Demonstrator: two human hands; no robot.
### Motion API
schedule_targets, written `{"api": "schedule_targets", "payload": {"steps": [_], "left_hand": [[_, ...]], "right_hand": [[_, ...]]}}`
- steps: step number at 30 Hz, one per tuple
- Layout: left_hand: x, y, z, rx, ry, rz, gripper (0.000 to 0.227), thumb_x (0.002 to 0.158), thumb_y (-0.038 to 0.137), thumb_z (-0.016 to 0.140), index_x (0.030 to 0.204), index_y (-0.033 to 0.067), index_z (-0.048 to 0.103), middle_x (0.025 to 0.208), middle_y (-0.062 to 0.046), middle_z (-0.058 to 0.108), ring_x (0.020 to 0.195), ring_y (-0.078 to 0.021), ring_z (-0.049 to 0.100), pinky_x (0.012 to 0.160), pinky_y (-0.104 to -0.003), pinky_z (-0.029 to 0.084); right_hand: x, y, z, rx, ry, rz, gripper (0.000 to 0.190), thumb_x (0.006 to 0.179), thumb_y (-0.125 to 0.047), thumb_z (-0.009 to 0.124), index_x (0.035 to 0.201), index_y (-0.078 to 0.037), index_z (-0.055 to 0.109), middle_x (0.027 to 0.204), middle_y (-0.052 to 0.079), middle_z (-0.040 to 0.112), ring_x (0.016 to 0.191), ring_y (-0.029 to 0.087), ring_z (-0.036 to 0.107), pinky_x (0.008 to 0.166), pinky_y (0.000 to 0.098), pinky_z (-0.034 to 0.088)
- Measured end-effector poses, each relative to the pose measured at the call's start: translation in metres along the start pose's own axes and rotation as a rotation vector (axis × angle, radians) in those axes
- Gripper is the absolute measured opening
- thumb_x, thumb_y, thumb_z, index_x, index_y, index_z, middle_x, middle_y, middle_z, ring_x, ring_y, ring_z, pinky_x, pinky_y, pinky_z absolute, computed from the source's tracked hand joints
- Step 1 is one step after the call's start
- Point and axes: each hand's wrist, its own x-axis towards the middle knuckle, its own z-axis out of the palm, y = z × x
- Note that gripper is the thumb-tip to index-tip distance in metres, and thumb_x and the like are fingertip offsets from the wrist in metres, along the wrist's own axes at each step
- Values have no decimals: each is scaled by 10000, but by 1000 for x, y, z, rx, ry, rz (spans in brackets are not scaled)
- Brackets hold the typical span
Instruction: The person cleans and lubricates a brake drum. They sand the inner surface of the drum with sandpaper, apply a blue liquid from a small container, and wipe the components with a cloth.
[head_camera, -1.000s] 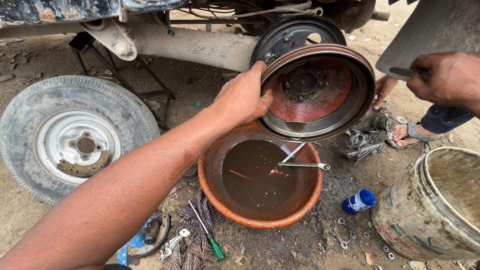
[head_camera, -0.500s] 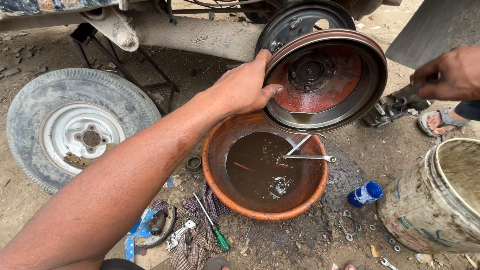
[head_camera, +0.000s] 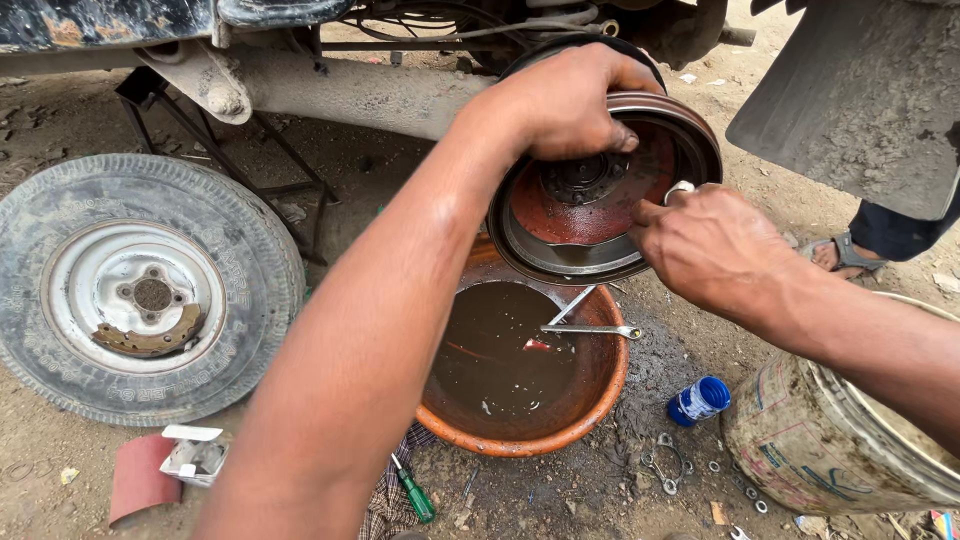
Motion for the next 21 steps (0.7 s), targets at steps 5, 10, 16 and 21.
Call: {"api": "schedule_targets", "payload": {"steps": [5, 10, 16, 21], "left_hand": [[-51, -17, 25, -228, 299, -321, 545, 801, -3, 654, 1319, 160, 703, 1014, -226, 719, 887, -352, 682, 846, -438, 588], [-115, 8, 167, -695, 1050, -386, 603, 876, 74, 668, 1434, -24, 461, 1353, -165, 613, 1257, -232, 577, 1103, -352, 434], [-130, 4, 148, -684, 1252, -101, 684, 1093, 366, 620, 1552, -7, 277, 1595, -198, 362, 1519, -306, 415, 1350, -460, 270], [-57, -1, 0, -242, 467, -33, 536, 892, 332, 803, 1339, 119, 597, 1320, -91, 701, 1259, -279, 676, 1040, -435, 547]], "right_hand": [[13, -10, 25, 196, 183, -29, 303, 914, -101, 479, 1128, -102, 693, 1054, 65, 682, 806, 225, 720, 725, 384, 600], [14, -15, 42, 349, 405, -73, 347, 831, -138, 542, 1136, -100, 703, 950, 74, 678, 813, 259, 704, 740, 413, 584], [21, -14, 50, 363, 444, -115, 304, 814, -153, 587, 1084, -119, 722, 944, 61, 678, 837, 264, 697, 774, 414, 573], [23, -20, 38, 317, 386, -100, 208, 826, -203, 608, 975, -134, 736, 955, 62, 672, 903, 277, 696, 782, 413, 577]]}}
